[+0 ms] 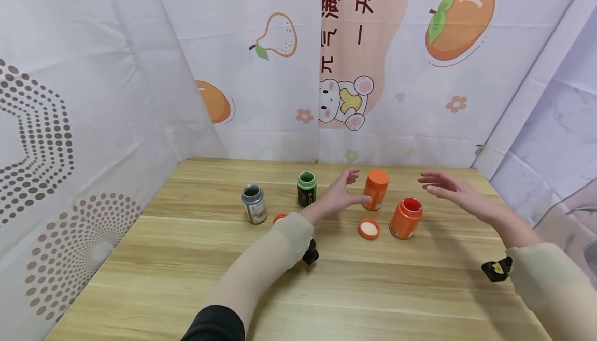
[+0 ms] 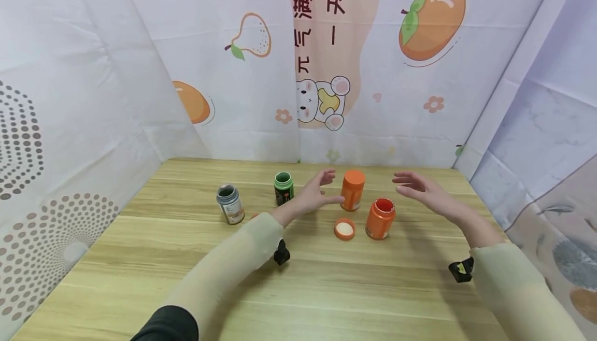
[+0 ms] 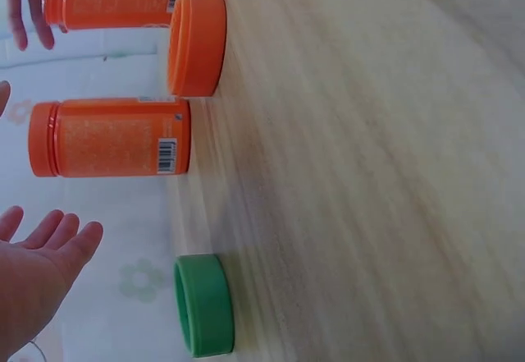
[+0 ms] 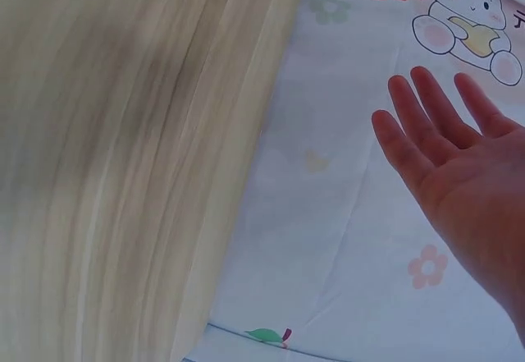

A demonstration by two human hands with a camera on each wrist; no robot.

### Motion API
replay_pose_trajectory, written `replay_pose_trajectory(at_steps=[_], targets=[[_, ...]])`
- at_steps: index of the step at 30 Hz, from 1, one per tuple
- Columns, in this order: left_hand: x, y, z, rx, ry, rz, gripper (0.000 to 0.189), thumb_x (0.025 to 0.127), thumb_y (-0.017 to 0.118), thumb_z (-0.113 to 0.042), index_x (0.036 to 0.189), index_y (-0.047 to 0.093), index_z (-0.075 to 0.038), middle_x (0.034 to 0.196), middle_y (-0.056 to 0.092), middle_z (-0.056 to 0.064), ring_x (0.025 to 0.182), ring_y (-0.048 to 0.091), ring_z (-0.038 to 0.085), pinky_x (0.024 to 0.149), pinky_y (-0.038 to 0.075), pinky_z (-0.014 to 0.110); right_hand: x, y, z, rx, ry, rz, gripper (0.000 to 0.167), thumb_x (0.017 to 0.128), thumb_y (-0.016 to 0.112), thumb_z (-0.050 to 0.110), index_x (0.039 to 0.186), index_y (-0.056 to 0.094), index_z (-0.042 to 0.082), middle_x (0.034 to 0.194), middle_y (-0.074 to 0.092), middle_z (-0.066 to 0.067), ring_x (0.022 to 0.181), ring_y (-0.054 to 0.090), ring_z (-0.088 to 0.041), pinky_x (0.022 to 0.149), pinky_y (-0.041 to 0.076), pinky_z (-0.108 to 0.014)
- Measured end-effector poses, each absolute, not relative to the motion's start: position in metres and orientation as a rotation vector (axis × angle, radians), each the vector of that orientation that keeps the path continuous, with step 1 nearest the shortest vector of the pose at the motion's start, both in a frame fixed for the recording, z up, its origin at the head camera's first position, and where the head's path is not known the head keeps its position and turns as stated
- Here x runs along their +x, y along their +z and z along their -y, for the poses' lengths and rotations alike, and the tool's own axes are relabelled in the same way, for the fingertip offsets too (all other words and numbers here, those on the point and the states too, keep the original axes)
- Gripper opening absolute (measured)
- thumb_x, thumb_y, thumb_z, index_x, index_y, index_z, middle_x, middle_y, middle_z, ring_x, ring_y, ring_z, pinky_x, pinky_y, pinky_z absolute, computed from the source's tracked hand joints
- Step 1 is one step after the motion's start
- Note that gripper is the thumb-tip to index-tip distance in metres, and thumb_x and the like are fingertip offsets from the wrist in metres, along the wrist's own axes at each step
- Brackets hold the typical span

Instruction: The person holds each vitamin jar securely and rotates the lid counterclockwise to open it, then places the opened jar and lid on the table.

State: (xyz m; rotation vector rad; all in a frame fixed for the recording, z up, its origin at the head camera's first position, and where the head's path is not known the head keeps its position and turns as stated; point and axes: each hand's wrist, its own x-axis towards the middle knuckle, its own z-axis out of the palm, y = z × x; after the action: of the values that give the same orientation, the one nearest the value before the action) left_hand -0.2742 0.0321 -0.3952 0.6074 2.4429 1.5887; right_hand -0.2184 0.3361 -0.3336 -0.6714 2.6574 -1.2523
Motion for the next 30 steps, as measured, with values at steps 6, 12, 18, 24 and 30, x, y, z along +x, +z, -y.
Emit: replay_pose_trajectory(at_steps=[6, 12, 18, 24, 30], targets=[[-0.283, -0.399, -0.039, 0.581, 1.607, -2.434, 0.086, 0.08, 0.082, -0.029, 0.149, 0.033, -0.013, 0.146, 0.043, 0.008, 0.132, 0.042, 0.022, 0.104, 0.038, 0.036, -0.228, -0.33, -0.331, -0.687, -1.243, -2.692, 0.045, 0.103, 0.048, 0.017, 0.142, 0.038, -0.003, 0.137, 0.048, -0.025, 0.111, 0.05, 0.007, 0.087, 0.041, -0.013], [-0.29, -0.402, -0.046, 0.571, 1.609, -2.415, 0.085, 0.079, 0.083, -0.029, 0.148, 0.034, -0.014, 0.144, 0.045, 0.007, 0.132, 0.042, 0.023, 0.103, 0.04, 0.036, -0.236, -0.327, -0.324, -0.656, -1.22, -2.696, 0.048, 0.102, 0.051, 0.019, 0.144, 0.037, 0.0, 0.139, 0.047, -0.023, 0.123, 0.049, -0.029, 0.087, 0.042, -0.015], [-0.294, -0.407, -0.05, 0.566, 1.61, -2.404, 0.084, 0.08, 0.082, -0.028, 0.148, 0.035, -0.013, 0.142, 0.046, 0.007, 0.132, 0.042, 0.024, 0.104, 0.038, 0.038, -0.242, -0.328, -0.318, -0.629, -1.258, -2.679, 0.053, 0.1, 0.055, 0.019, 0.144, 0.035, -0.001, 0.139, 0.046, -0.023, 0.125, 0.045, -0.04, 0.086, 0.043, -0.015], [-0.298, -0.411, -0.055, 0.528, 1.597, -2.398, 0.081, 0.08, 0.082, -0.028, 0.146, 0.037, -0.013, 0.141, 0.048, 0.006, 0.131, 0.042, 0.023, 0.104, 0.039, 0.039, -0.246, -0.332, -0.314, -0.644, -1.295, -2.676, 0.053, 0.099, 0.057, 0.02, 0.144, 0.037, 0.001, 0.139, 0.047, -0.022, 0.125, 0.047, -0.038, 0.086, 0.043, -0.016], [-0.299, -0.413, -0.06, 0.54, 1.583, -2.4, 0.078, 0.08, 0.082, -0.027, 0.145, 0.039, -0.012, 0.139, 0.049, 0.008, 0.129, 0.044, 0.024, 0.103, 0.039, 0.039, -0.25, -0.34, -0.312, -0.656, -1.381, -2.661, 0.051, 0.099, 0.056, 0.019, 0.143, 0.038, 0.0, 0.139, 0.046, -0.022, 0.123, 0.046, -0.037, 0.086, 0.044, -0.016]])
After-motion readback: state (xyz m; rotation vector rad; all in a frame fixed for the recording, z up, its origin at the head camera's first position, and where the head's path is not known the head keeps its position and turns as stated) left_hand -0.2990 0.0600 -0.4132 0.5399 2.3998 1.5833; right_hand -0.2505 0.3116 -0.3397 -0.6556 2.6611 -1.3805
